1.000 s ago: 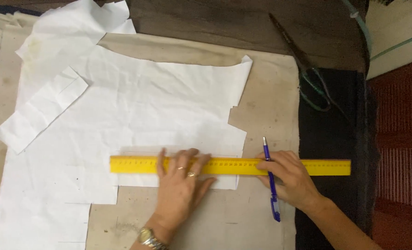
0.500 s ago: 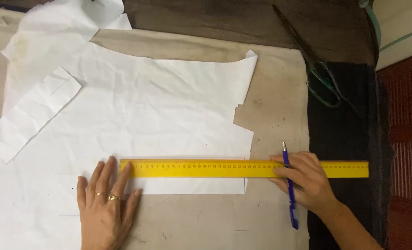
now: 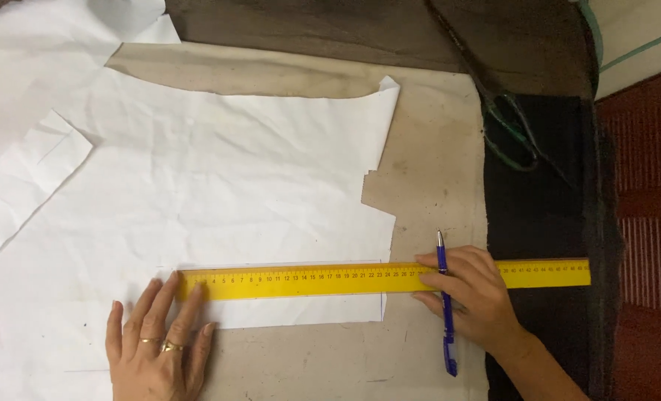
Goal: The person uses a yellow ruler and a blue pen to measure and mark straight lines on a white fabric pattern laid on a work table. The person repeatedly repositions the ruler to draw parallel lines and vertical markings across the pattern piece.
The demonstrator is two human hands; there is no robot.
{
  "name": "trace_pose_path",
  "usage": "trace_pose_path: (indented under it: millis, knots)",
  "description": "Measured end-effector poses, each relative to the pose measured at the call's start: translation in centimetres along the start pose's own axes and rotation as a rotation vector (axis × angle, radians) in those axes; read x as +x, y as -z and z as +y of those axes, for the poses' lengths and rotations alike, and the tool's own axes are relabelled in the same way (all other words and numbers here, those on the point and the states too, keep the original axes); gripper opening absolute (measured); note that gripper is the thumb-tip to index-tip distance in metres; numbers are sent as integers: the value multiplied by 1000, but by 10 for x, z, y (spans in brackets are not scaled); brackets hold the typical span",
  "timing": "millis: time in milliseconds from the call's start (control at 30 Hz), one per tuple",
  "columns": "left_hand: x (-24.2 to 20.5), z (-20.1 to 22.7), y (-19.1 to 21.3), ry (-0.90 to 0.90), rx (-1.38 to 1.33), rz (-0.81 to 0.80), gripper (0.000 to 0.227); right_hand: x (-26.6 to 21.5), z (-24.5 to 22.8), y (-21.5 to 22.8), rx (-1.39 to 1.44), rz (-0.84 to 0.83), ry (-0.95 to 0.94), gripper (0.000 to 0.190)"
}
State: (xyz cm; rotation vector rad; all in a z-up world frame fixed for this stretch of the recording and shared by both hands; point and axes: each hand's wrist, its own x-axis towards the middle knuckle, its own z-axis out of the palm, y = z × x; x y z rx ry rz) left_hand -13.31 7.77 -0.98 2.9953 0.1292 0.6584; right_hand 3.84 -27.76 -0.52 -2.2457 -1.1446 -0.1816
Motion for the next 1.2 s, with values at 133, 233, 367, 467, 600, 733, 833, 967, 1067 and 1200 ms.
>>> trace_pose_path:
  millis: [133, 233, 367, 467, 600, 733, 833, 967, 1067, 1200]
  knots:
    - [2, 2, 4, -20, -27, 6, 34, -3, 0, 0, -16, -13, -46, 29]
    - [3, 3, 3, -32, -26, 12, 32, -2, 1, 0, -12, 15, 9, 24]
    - [3, 4, 3, -11, -33, -10, 35, -6, 2, -1, -37, -24, 5, 33]
    - [2, 3, 1, -16, -15, 1, 34, -6, 1, -2, -15, -17, -10, 31]
    - [3, 6, 3, 27, -24, -26, 34, -2, 0, -1, -27, -16, 7, 25]
    - [-1, 2, -2, -7, 23, -18, 32, -3, 1, -1, -45, -16, 7, 24]
    - [-2, 1, -2, 8, 7, -35, 33, -4, 3, -2, -43, 0, 35, 27]
    - [-3, 3, -2, 31, 11, -46, 33, -6, 2, -3, -54, -17, -8, 31]
    - [-2, 4, 0, 45, 0, -57, 33, -7, 2, -4, -49, -17, -10, 29]
    - [-1, 5, 1, 60, -12, -72, 34, -4, 2, -1, -55, -26, 8, 30]
